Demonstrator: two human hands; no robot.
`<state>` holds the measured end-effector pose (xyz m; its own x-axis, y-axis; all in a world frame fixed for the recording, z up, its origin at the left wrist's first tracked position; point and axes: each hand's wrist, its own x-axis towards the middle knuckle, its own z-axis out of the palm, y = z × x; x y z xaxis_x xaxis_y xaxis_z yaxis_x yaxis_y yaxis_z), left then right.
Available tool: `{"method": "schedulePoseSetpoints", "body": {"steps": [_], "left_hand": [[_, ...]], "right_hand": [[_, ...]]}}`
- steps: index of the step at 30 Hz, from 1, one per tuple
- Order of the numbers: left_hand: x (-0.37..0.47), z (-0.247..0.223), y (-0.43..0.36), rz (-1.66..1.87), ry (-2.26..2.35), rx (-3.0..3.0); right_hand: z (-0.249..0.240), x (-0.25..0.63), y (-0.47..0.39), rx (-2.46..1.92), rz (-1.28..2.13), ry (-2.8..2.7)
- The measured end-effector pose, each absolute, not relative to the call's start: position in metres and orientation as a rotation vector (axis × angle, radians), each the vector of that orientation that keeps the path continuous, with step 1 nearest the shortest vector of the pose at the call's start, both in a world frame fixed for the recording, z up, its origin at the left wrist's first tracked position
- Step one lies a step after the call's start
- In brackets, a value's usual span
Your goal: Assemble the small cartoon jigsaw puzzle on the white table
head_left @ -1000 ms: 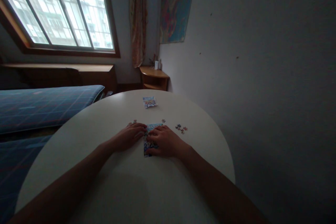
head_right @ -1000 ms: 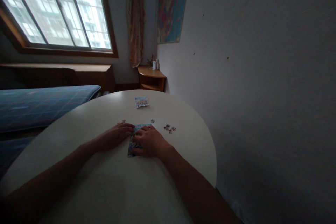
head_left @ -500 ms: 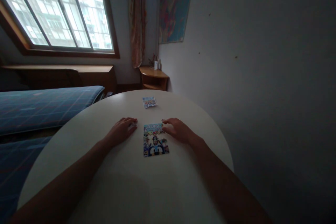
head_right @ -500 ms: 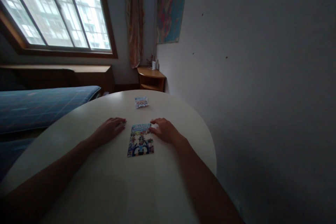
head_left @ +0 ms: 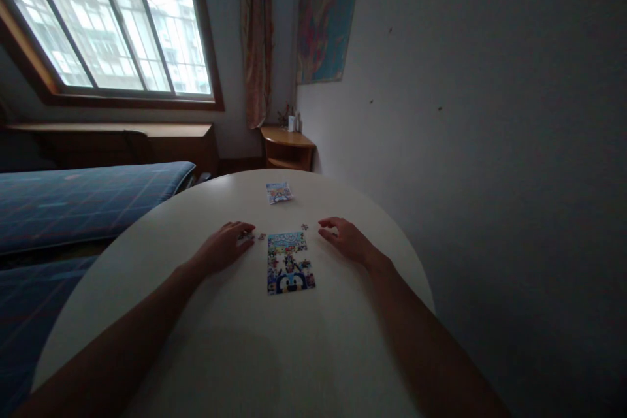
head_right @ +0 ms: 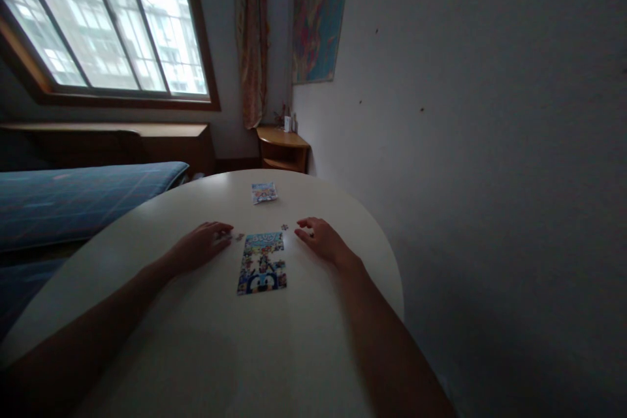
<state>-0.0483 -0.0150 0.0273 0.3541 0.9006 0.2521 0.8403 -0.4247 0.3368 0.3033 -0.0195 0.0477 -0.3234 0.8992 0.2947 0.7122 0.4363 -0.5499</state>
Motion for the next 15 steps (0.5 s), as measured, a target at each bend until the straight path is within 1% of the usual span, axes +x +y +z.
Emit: {"method": "schedulePoseSetpoints", "body": {"steps": [15], "left_hand": [[-0.0530, 0.0233, -0.0043, 0.508, 1.592, 2.507]], "right_hand": [[0.0528, 0.2992, -0.0234, -1.372, 0.461, -2.128]]}}
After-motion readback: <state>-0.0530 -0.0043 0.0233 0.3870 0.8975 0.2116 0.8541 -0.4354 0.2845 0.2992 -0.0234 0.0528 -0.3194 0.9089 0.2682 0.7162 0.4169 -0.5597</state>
